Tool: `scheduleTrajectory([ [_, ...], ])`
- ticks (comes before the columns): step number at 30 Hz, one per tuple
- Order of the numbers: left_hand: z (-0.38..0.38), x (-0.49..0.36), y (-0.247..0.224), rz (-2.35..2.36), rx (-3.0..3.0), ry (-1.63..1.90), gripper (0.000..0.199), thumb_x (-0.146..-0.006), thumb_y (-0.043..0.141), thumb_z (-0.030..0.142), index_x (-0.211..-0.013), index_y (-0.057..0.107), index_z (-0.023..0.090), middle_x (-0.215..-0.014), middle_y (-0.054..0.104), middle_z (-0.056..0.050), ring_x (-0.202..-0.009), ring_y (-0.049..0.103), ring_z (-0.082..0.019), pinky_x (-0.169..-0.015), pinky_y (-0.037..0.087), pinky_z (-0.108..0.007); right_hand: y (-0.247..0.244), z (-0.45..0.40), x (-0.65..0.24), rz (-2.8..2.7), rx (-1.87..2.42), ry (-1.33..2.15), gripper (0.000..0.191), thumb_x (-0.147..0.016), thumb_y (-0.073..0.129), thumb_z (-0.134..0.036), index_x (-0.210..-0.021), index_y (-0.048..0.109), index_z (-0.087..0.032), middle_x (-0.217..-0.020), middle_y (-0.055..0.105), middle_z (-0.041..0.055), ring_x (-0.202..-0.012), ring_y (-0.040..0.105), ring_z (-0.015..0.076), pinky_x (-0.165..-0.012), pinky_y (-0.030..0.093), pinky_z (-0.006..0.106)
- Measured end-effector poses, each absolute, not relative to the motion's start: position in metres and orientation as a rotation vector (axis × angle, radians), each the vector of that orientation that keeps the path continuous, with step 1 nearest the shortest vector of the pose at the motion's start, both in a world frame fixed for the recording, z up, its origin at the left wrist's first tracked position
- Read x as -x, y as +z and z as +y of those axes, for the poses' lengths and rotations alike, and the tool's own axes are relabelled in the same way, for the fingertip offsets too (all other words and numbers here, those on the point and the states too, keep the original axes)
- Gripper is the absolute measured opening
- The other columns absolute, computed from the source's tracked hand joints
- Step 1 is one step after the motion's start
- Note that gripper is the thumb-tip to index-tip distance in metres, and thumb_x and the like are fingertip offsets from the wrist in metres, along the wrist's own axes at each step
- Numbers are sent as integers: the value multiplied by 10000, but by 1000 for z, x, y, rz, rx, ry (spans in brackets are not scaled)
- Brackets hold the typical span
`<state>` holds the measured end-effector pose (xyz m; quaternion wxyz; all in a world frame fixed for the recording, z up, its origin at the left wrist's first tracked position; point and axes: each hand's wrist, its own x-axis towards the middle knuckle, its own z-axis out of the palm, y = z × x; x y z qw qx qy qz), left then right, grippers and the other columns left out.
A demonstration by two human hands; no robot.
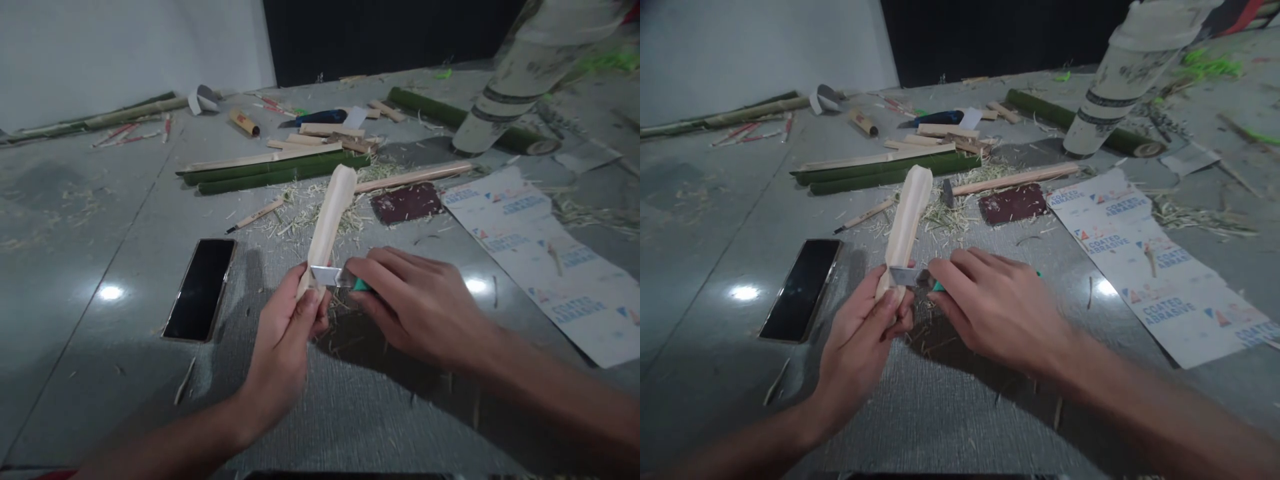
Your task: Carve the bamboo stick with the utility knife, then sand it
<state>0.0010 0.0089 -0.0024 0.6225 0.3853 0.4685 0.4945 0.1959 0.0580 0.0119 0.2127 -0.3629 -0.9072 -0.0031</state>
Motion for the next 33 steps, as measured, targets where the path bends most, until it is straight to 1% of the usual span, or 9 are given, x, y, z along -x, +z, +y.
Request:
scheduleTrajectory([
  [5,9,-2,-5,1043,-873,1149,185,-1067,581,376,-1070,646,204,-825,481,11,-727,416,-98,-621,385,-189,11,62,-199,-2514,1018,-39,230,-1090,440,-315,-1122,618,-173,-981,712,69,-825,681,224,-628,441,341],
  [10,6,-2,-4,1075,-874,1128,195,-1075,566,384,-1130,643,213,-849,509,7,-733,437,-100,-639,399,-200,14,68,-205,-2478,1056,-154,219,-1085,458,-308,-1120,626,-172,-965,722,73,-821,690,225,-619,431,339],
  [13,4,-2,-4,1094,-885,1090,239,-1073,560,425,-1173,635,221,-829,503,15,-713,432,-98,-634,398,-202,16,73,-210,-2386,1122,-245,187,-1069,497,-280,-1156,622,-172,-1004,739,77,-827,706,219,-596,412,324],
  [16,3,-2,-5,1084,-896,1066,248,-1075,555,426,-1162,641,210,-828,501,14,-701,418,-94,-626,391,-201,16,76,-214,-2324,1173,-288,182,-1057,515,-270,-1171,619,-173,-1016,744,78,-850,717,223,-578,392,317],
  [20,5,-2,-5,1077,-870,1090,236,-1073,565,395,-1184,640,199,-821,498,14,-689,410,-90,-618,387,-202,14,74,-211,-2373,1112,-166,179,-1070,488,-277,-1159,607,-175,-1004,730,74,-837,705,217,-610,415,321],
  [25,9,-2,-4,1008,-834,1186,171,-1058,600,353,-1079,644,189,-810,477,14,-709,402,-97,-603,378,-189,13,67,-202,-2542,940,29,188,-1075,462,-288,-1131,602,-176,-979,706,72,-841,669,215,-651,437,327],
  [29,9,-2,-2,1033,-788,1196,204,-1046,624,362,-1146,649,186,-819,478,11,-726,410,-104,-614,394,-191,11,66,-201,-2612,853,105,218,-1081,438,-297,-1133,608,-170,-958,691,74,-858,647,229,-670,442,344],
  [33,9,-2,-1,1032,-792,1205,205,-1043,624,354,-1157,645,185,-825,489,7,-722,413,-106,-595,386,-200,10,67,-202,-2601,855,105,216,-1080,442,-296,-1128,608,-166,-975,694,78,-857,653,235,-658,433,348],
])
